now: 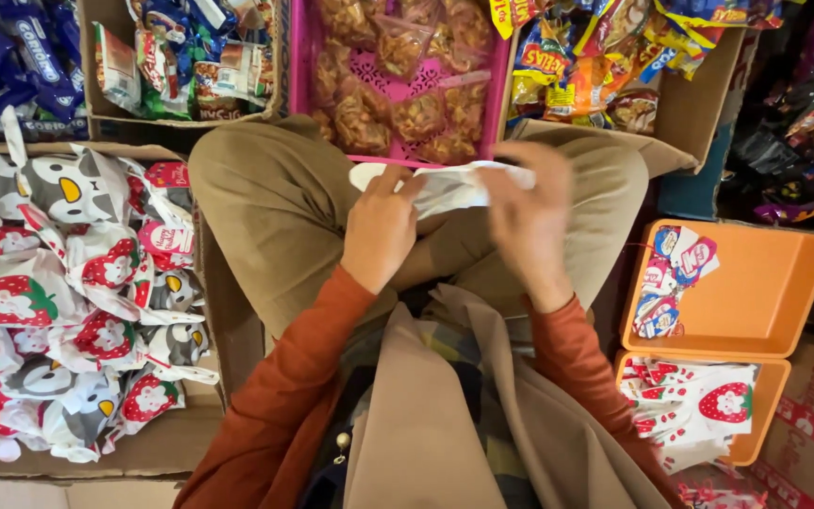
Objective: The person is packing various small snack items into decorative gift bags while sitting on the floor.
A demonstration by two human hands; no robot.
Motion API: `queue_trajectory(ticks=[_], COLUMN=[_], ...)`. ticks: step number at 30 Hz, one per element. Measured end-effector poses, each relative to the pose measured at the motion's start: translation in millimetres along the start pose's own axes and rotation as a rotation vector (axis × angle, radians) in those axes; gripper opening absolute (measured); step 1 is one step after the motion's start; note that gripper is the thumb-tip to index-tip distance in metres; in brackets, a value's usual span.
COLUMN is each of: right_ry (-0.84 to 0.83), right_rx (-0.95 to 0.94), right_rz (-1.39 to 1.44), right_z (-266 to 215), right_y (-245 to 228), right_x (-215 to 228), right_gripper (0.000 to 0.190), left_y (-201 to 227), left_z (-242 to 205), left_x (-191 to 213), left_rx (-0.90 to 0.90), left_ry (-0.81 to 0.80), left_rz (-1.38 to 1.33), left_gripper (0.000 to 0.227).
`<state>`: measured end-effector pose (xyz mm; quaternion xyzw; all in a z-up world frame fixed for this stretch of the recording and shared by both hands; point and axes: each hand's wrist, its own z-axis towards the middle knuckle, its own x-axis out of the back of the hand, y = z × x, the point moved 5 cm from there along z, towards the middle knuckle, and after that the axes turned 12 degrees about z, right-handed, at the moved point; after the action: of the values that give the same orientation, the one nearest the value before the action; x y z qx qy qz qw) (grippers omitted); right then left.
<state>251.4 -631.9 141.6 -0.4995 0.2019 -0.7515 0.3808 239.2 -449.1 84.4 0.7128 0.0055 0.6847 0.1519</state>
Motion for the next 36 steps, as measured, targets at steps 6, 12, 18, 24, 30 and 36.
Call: queue_trajectory(ticks=[6, 12, 18, 24, 30, 36], right_ry=[-0.321, -0.486, -0.398, -0.218, -0.245, -0.167], right_rx=[0.087, 0.056, 0.116, -0.219, -0.486, -0.092], right_rz=[-0.184, -0.083, -0.019, 0.616, 0.538, 0.830], right_z=[-18.0, -25.5, 14.8, 40.8, 31.8, -1.6], right_y=[38.8, 21.8, 10.4, 95.1, 182.7, 212.4], right_x=[-64.7, -90.0, -94.9, -131.0, -234.8, -318.0], right_gripper=[0.011, 0.030, 0.034, 0.026, 0.021, 0.040], left_y=[-1.9, -22.1, -47.9, -92.6, -109.9, -113.5], left_z=[4.0, -4.0, 0.1, 2.2, 2.7, -1.0], left_x=[13.4, -2.6, 0.9, 58.2, 104.0, 104.3], left_rx=[-0.104, 0.065, 0.195, 0.314, 0.347, 0.403], left_ry=[0.070, 0.053, -0.053, 0.103, 0.213, 0.127], left_rz=[-0.041, 0.087, -0.092, -0.165, -0.084, -0.033], left_gripper=[0.031, 0.026, 0.042, 0.043, 0.054, 0.056])
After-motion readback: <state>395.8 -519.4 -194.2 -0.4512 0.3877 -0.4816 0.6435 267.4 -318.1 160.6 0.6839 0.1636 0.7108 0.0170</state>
